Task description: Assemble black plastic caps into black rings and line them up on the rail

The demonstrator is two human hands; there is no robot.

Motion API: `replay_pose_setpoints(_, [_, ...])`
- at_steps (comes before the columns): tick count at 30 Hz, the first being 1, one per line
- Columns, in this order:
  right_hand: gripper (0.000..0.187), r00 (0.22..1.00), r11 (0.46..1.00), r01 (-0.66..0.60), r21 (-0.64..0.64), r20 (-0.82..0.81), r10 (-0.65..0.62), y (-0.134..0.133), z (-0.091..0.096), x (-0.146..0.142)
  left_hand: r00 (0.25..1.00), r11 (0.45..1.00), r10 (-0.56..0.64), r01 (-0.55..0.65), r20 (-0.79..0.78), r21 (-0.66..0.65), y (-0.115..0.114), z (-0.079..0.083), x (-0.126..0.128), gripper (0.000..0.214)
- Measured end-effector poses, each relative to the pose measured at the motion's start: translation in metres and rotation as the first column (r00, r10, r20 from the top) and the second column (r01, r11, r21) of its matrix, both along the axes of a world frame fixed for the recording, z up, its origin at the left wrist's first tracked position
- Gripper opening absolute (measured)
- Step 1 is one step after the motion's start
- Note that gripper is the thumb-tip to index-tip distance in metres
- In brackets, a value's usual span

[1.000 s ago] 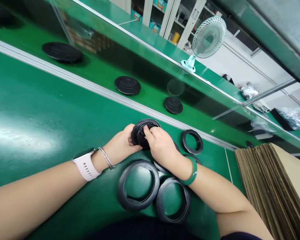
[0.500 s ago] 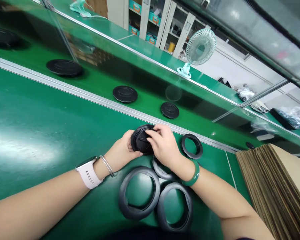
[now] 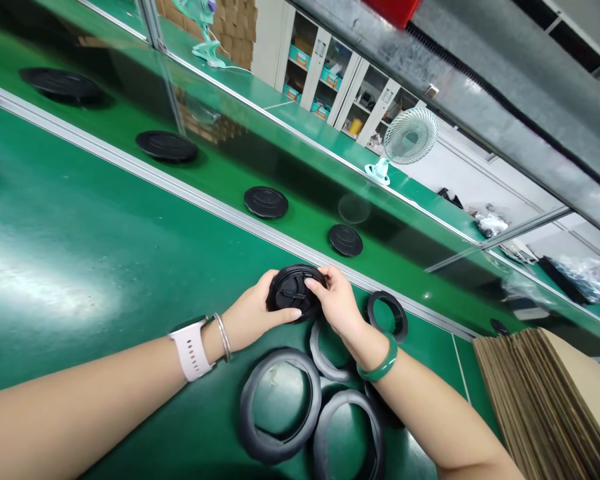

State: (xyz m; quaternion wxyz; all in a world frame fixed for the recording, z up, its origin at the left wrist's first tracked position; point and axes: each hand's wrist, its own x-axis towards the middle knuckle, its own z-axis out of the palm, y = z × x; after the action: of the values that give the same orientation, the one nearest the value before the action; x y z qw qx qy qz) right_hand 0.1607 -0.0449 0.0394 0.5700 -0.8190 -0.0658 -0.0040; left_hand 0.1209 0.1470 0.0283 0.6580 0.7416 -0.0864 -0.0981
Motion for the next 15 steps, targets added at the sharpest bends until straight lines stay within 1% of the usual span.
replay_pose_setpoints(3, [0.026, 0.999, 0.999, 0.034, 0.016, -0.024, -0.034, 0.002, -0.002, -0.001, 1.000, 0.994, 0.023, -0.023, 0.001, 0.106, 0.000, 0.004, 0.000, 0.056])
replay_pose_setpoints(5, [0.027, 0.998, 0.999, 0.033, 0.027, -0.051, -0.032, 0.002, -0.001, -0.002, 0.999, 0.988, 0.050, -0.052, 0.015, 0.149, -0.001, 0.006, 0.000, 0.051])
replay_pose_setpoints(6, [0.027, 0.998, 0.999, 0.002, 0.037, -0.069, 0.001, 0.001, 0.002, -0.002, 0.998, 0.985, 0.064, -0.066, 0.021, 0.160, -0.001, 0.006, 0.000, 0.050])
replay_pose_setpoints(9, [0.035, 0.977, 0.984, -0.171, 0.053, -0.121, 0.177, -0.002, 0.013, -0.005, 0.996, 0.983, 0.086, -0.088, 0.017, 0.164, -0.001, 0.007, 0.000, 0.047])
replay_pose_setpoints(11, [0.042, 0.959, 0.968, -0.250, 0.010, -0.138, 0.249, -0.004, 0.022, -0.007, 0.996, 0.983, 0.090, -0.091, 0.009, 0.161, -0.001, 0.008, 0.000, 0.046])
replay_pose_setpoints(12, [0.043, 0.959, 0.966, -0.255, -0.033, -0.136, 0.249, -0.003, 0.025, -0.008, 0.996, 0.983, 0.092, -0.092, 0.007, 0.160, -0.001, 0.007, 0.000, 0.045])
replay_pose_setpoints(15, [0.039, 0.978, 0.965, -0.200, -0.168, -0.096, 0.186, 0.000, 0.030, -0.010, 0.995, 0.982, 0.101, -0.100, 0.003, 0.160, -0.002, 0.007, 0.001, 0.043])
